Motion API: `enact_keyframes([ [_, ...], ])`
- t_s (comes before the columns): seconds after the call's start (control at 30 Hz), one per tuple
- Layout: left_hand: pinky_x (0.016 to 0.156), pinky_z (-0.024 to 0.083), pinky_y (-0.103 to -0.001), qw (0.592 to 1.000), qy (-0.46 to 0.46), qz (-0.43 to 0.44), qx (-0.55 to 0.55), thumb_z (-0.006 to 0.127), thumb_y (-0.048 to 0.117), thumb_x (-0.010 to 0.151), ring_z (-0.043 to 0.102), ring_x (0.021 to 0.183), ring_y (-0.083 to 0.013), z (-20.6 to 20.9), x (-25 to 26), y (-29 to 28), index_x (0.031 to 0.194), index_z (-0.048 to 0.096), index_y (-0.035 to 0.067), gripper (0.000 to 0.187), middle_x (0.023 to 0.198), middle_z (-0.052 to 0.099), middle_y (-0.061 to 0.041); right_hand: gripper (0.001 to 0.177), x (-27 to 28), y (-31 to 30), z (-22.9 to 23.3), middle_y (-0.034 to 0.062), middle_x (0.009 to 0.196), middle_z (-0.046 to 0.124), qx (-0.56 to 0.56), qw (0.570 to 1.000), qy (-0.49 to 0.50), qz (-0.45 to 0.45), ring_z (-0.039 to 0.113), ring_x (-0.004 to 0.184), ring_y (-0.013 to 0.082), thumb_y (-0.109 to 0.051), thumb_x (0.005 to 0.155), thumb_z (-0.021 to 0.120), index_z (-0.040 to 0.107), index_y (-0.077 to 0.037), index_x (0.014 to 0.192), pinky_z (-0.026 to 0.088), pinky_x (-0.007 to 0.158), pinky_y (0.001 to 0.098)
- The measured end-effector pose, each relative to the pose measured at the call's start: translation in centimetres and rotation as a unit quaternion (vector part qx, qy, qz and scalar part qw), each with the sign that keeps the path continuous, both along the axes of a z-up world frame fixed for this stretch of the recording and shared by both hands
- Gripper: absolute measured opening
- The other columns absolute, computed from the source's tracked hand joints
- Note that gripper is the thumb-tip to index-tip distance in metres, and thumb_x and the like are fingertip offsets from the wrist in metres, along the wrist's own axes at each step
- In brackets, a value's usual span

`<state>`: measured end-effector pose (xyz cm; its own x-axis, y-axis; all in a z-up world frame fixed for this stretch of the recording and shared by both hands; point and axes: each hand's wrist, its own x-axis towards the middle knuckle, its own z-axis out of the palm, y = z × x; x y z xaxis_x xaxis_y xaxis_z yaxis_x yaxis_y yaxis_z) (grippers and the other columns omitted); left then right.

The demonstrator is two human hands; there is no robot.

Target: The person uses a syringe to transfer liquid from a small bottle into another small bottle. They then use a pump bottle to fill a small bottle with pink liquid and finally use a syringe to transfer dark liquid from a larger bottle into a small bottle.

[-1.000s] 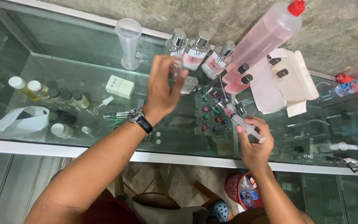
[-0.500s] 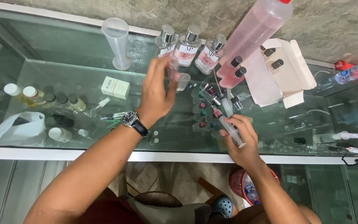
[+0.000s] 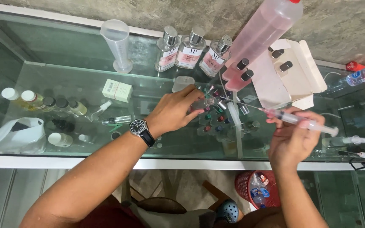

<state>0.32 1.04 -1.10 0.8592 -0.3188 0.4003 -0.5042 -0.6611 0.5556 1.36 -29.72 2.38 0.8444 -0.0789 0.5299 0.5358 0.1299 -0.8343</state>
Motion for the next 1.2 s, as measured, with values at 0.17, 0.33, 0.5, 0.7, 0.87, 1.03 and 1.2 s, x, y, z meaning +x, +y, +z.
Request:
enact_keyframes([
  [0.17, 0.045, 0.048, -0.044, 1.000, -0.014, 0.005, 0.002, 0.075, 0.022, 0.094, 0.062, 0.063, -0.0273, 0.2, 0.0, -0.1, 0.115, 0.055, 0.008, 0.032, 0.112, 0.059, -0.007, 0.032, -0.4, 0.4, 0.7, 0.0129, 0.101, 0.051, 0.018, 1.000, 0.025, -0.003, 0.060, 0.094, 0.0223, -0.039, 0.108, 0.062, 0.045, -0.012, 0.115, 0.063, 0.070, 0.0331],
  [0.33, 0.045, 0.048, -0.045, 1.000, -0.026, -0.005, -0.002, 0.077, 0.018, 0.093, 0.061, 0.069, -0.0297, 0.6, 0.0, -0.2, 0.114, 0.054, 0.009, 0.033, 0.108, 0.058, -0.009, 0.029, -0.2, 1.2, 0.7, 0.0195, 0.100, 0.053, -0.047, 0.999, 0.008, 0.007, 0.059, 0.083, 0.0294, -0.035, 0.110, 0.056, 0.042, -0.010, 0.115, 0.064, 0.074, 0.0456],
  [0.5, 0.049, 0.050, -0.043, 0.999, -0.041, -0.022, -0.010, 0.075, 0.017, 0.095, 0.063, 0.073, -0.0294, 0.6, -0.1, -0.1, 0.116, 0.055, 0.007, 0.031, 0.113, 0.059, -0.010, 0.026, 0.3, 1.0, 0.5, 0.0144, 0.101, 0.054, -0.055, 0.998, -0.033, 0.015, 0.062, 0.095, 0.0239, -0.032, 0.108, 0.060, 0.044, -0.011, 0.114, 0.065, 0.076, 0.0388],
  [0.7, 0.046, 0.050, -0.044, 0.999, -0.049, -0.002, -0.009, 0.075, 0.017, 0.095, 0.063, 0.072, -0.0305, 0.3, 0.2, 0.1, 0.115, 0.053, 0.008, 0.031, 0.111, 0.058, -0.011, 0.039, 0.8, 1.1, 1.0, 0.0131, 0.090, 0.047, -0.045, 0.996, -0.072, -0.040, 0.056, 0.088, 0.0243, -0.041, 0.107, 0.064, 0.041, -0.010, 0.112, 0.058, 0.085, 0.0407],
  [0.87, 0.051, 0.053, -0.043, 0.997, -0.076, -0.024, -0.003, 0.075, 0.015, 0.095, 0.065, 0.087, -0.0309, 0.2, 0.0, 0.0, 0.118, 0.055, 0.008, 0.032, 0.114, 0.059, -0.012, 0.026, 0.4, 1.6, 0.4, 0.0129, 0.099, 0.057, -0.069, 0.996, -0.036, 0.031, 0.064, 0.095, 0.0234, -0.032, 0.109, 0.060, 0.045, -0.011, 0.114, 0.064, 0.088, 0.0400],
  [1.03, 0.064, 0.059, -0.042, 0.995, -0.080, -0.057, 0.005, 0.075, 0.017, 0.095, 0.065, 0.094, -0.0293, -0.1, -0.2, -0.2, 0.119, 0.057, 0.007, 0.032, 0.117, 0.056, -0.012, 0.011, -0.7, 4.0, 1.7, 0.0140, 0.107, 0.068, -0.059, 0.979, 0.026, 0.195, 0.069, 0.108, 0.0283, -0.018, 0.103, 0.054, 0.053, -0.012, 0.113, 0.052, 0.119, 0.0541],
  [1.2, 0.080, 0.061, -0.042, 0.997, -0.053, -0.058, -0.020, 0.078, 0.019, 0.090, 0.067, 0.105, -0.0322, -0.1, -0.5, -0.4, 0.114, 0.061, 0.006, 0.032, 0.110, 0.062, -0.010, 0.035, -0.6, 4.7, 1.7, 0.0057, 0.084, 0.054, 0.077, 0.940, 0.123, 0.309, 0.062, 0.109, 0.0287, -0.037, 0.083, 0.054, 0.047, -0.015, 0.109, 0.041, 0.107, 0.0490],
])
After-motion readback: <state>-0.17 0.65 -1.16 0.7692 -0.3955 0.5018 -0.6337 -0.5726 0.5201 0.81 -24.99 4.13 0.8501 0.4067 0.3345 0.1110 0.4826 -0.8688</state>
